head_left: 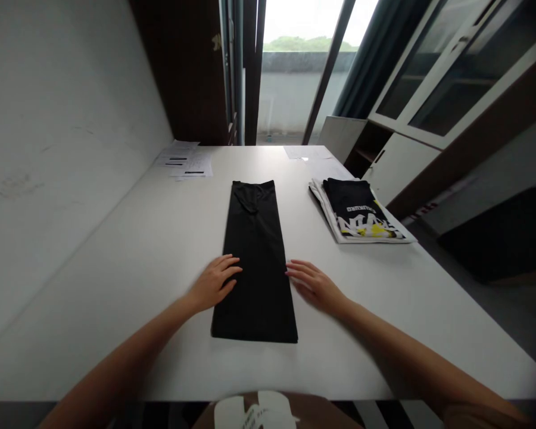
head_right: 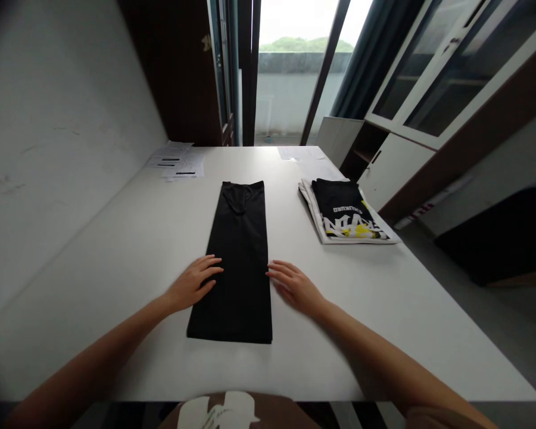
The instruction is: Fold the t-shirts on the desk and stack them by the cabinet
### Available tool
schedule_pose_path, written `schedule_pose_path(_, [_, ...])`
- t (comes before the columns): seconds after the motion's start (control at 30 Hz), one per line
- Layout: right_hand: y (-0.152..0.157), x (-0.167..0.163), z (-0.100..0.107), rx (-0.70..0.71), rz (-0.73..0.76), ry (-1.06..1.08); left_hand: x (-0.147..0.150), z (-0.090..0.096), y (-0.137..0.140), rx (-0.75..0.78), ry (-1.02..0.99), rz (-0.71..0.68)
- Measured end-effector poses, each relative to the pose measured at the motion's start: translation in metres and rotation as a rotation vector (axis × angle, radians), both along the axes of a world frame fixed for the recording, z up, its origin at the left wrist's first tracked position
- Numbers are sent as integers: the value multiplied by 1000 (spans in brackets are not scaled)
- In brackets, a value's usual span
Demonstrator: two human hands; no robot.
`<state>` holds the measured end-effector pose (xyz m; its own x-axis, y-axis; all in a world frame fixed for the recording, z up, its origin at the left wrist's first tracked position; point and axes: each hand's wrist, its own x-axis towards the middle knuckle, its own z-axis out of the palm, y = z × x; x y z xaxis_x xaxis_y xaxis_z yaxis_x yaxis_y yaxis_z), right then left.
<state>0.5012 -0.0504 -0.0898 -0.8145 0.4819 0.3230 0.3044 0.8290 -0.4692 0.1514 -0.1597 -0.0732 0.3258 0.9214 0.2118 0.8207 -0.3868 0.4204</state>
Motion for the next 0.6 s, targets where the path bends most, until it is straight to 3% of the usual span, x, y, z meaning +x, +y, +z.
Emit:
schedule_pose_path(0.2, [-56,-9,5,6,150,-96,-11,-6,-49,-25,182,-89])
schedule_pose_path(0.33, [-52,-20,12,72,148,-122,-19,1,-73,-49,160,-213])
schedule_pose_path(0.43, [-45,-31,17,79,311,-141,-22,8,-83,-100,139,-254])
schedule_pose_path(0.53, [-48,-46,17,10,497,-120,-21,14,-89,-144,132,-235])
schedule_pose_path(0.6, [-53,-54,17,-90,503,-61,-20,15,-90,-140,124,-219])
